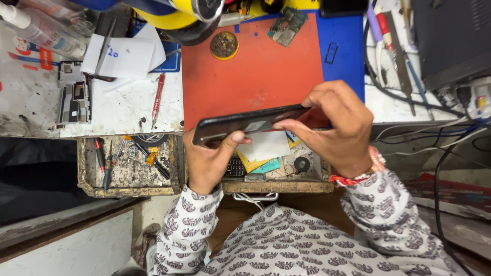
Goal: The person removes the back cover of a mobile phone by hand and uses a metal opening tool and tweezers to pry it further along the edges.
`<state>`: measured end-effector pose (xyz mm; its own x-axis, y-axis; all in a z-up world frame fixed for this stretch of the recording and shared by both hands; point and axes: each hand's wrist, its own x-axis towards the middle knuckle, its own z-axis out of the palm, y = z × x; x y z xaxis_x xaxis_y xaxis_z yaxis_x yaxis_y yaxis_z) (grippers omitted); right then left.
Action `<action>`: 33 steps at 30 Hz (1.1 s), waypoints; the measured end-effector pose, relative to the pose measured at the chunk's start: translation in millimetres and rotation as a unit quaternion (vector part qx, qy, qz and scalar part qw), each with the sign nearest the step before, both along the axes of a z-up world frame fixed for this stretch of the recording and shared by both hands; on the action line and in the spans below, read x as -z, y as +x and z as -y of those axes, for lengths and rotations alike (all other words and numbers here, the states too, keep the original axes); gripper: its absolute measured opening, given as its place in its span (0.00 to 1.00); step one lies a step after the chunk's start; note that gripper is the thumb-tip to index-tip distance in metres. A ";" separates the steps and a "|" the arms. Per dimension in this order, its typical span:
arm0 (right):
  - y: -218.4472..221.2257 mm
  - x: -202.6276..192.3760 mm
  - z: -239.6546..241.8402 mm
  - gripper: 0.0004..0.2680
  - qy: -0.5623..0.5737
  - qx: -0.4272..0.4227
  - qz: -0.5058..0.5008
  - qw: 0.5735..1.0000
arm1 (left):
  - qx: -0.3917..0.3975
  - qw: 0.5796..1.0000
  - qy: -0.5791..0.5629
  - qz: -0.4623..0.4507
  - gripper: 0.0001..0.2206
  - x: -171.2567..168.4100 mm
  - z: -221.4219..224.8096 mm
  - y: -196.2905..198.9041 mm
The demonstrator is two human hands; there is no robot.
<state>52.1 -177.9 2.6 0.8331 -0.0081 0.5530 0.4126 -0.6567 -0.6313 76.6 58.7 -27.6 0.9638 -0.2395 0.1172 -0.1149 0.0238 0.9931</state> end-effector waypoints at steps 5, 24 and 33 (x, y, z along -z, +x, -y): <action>6.1 -14.9 7.2 0.16 -0.059 0.025 0.020 0.998 | 0.050 0.995 -0.079 -0.032 0.14 1.2 5.9 21.0; 14.4 -53.1 -25.4 0.11 -0.272 0.071 -0.013 0.960 | 0.043 0.828 0.361 0.427 0.15 -59.7 44.8 46.2; 7.1 -55.2 -39.0 0.12 -0.228 0.110 -0.029 0.967 | 0.048 0.814 0.368 0.446 0.15 -56.3 36.9 46.3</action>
